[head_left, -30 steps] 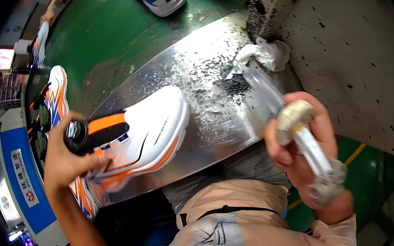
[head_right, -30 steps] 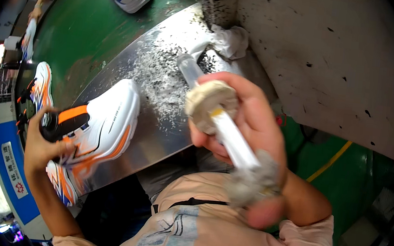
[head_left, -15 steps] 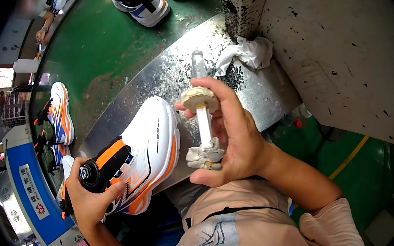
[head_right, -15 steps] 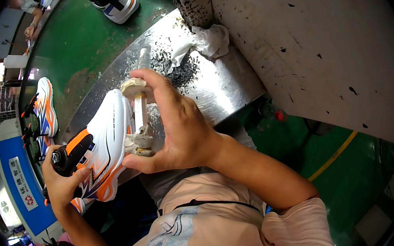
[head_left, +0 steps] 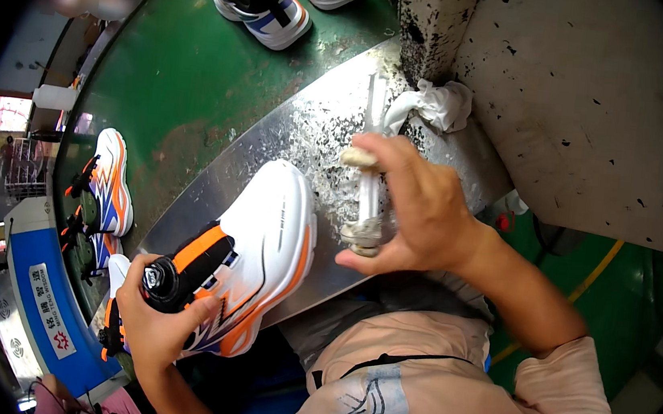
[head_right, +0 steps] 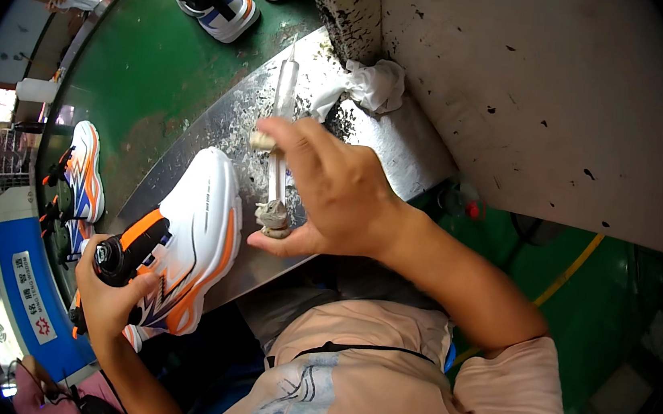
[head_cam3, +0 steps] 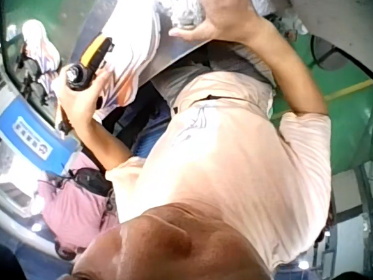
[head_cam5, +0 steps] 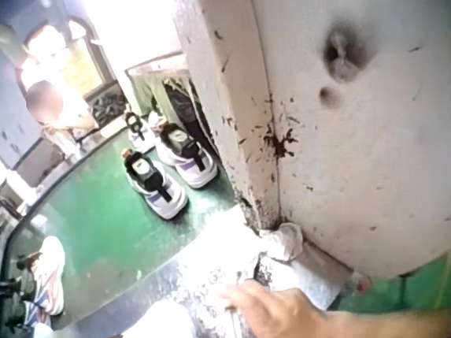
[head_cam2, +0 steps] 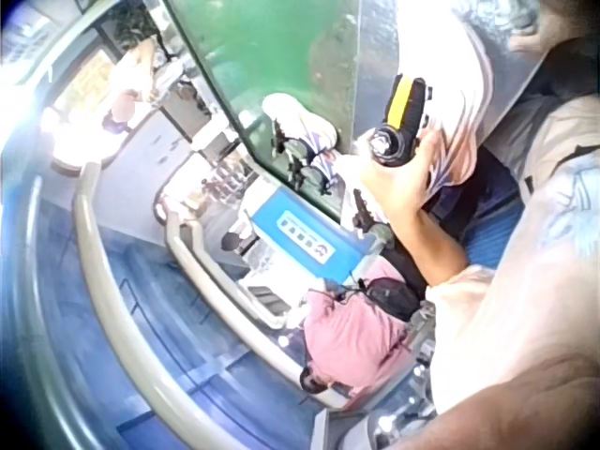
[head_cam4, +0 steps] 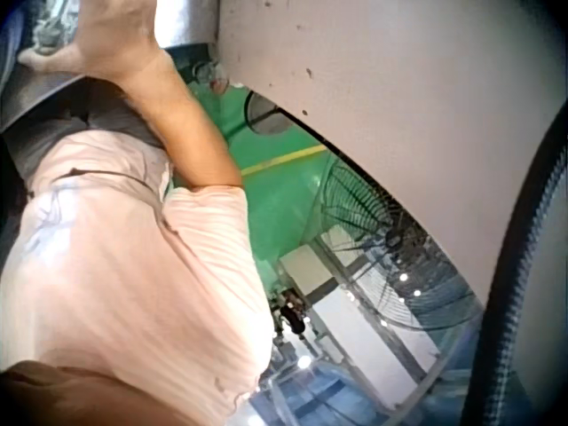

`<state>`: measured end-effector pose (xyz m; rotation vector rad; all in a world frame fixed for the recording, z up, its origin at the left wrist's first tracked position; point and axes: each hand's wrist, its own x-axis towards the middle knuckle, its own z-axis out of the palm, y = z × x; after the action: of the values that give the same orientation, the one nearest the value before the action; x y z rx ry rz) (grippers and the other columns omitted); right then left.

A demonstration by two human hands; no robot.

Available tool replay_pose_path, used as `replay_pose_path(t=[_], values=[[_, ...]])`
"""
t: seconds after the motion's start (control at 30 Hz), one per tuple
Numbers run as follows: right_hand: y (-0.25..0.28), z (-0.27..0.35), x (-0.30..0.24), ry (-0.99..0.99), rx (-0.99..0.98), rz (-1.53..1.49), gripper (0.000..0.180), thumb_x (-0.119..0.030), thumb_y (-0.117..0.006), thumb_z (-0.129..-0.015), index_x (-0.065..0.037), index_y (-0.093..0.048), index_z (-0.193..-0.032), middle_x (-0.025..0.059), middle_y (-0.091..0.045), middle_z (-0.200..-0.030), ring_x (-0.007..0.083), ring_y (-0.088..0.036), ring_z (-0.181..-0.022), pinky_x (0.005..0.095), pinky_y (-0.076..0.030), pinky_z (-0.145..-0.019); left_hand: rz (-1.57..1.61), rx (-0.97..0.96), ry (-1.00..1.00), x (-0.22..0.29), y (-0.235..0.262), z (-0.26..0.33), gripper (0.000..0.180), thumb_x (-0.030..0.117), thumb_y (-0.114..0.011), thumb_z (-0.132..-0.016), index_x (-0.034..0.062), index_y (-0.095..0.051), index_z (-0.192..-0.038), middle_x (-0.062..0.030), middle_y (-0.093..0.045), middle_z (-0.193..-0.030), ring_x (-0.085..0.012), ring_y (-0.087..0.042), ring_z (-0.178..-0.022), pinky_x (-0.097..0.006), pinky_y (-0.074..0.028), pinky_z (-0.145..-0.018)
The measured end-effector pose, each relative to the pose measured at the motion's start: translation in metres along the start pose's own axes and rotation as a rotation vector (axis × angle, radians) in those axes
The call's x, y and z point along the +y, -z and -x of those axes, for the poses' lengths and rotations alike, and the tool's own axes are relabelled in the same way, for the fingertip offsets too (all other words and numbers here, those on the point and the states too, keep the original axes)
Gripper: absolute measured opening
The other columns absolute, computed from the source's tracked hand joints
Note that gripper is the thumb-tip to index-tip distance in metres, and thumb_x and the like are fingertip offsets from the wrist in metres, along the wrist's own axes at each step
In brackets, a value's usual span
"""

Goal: The person applies glue to the seams of a white, orange, and blue sneaker using a syringe. They work on multiple shoes, picking them up from a metal table, injecting adhesive into the sole and upper seams, and then placing them back down.

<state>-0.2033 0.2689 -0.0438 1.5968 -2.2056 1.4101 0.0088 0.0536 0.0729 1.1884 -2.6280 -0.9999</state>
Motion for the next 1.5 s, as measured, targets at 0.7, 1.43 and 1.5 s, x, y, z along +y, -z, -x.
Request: replay_pose_path(t=[0.7,1.43,1.5], values=[[-0.007,0.024,-0.002,0.115,-0.116,0.098,0.091,-0.051,-0.079,-0.066,0.002,-0.045,-0.131,0.0272,-0.055,-0.112,0.0391,-0.061,-0.102,0.0338,-0.055,-0.071,0.084,0.435,-0.141,0.039,-0.058,-0.280,0.086,0.013,-0.074,-0.071,0.0147,-0.034,-0.147,-0.0211,-0.057,-0.130,-0.0323,-0.057,-0.118,-0.039,-0.043,-0.100],[0.026,0.033,-0.054,-0.595,-0.423,-1.057,0.107,-0.028,-0.092,-0.060,-0.005,-0.025,-0.140,0.0125,-0.045,-0.130,0.0187,-0.051,-0.111,0.0323,-0.050,-0.085,0.675,0.910,0.211,-0.258,0.071,-0.186,0.054,0.006,-0.083,-0.063,-0.0026,-0.064,-0.112,-0.0105,-0.068,-0.110,-0.0226,-0.065,-0.098,-0.033,-0.049,-0.088],[0.021,0.034,-0.039,-0.546,-0.414,-0.909,0.106,-0.027,-0.092,-0.060,-0.006,-0.026,-0.139,0.0114,-0.043,-0.131,0.0175,-0.051,-0.110,0.0293,-0.051,-0.078,0.383,0.885,0.278,-0.211,0.071,-0.170,0.049,0.006,-0.082,-0.063,-0.0006,-0.066,-0.109,-0.0109,-0.070,-0.105,-0.0223,-0.066,-0.094,-0.032,-0.050,-0.085]])
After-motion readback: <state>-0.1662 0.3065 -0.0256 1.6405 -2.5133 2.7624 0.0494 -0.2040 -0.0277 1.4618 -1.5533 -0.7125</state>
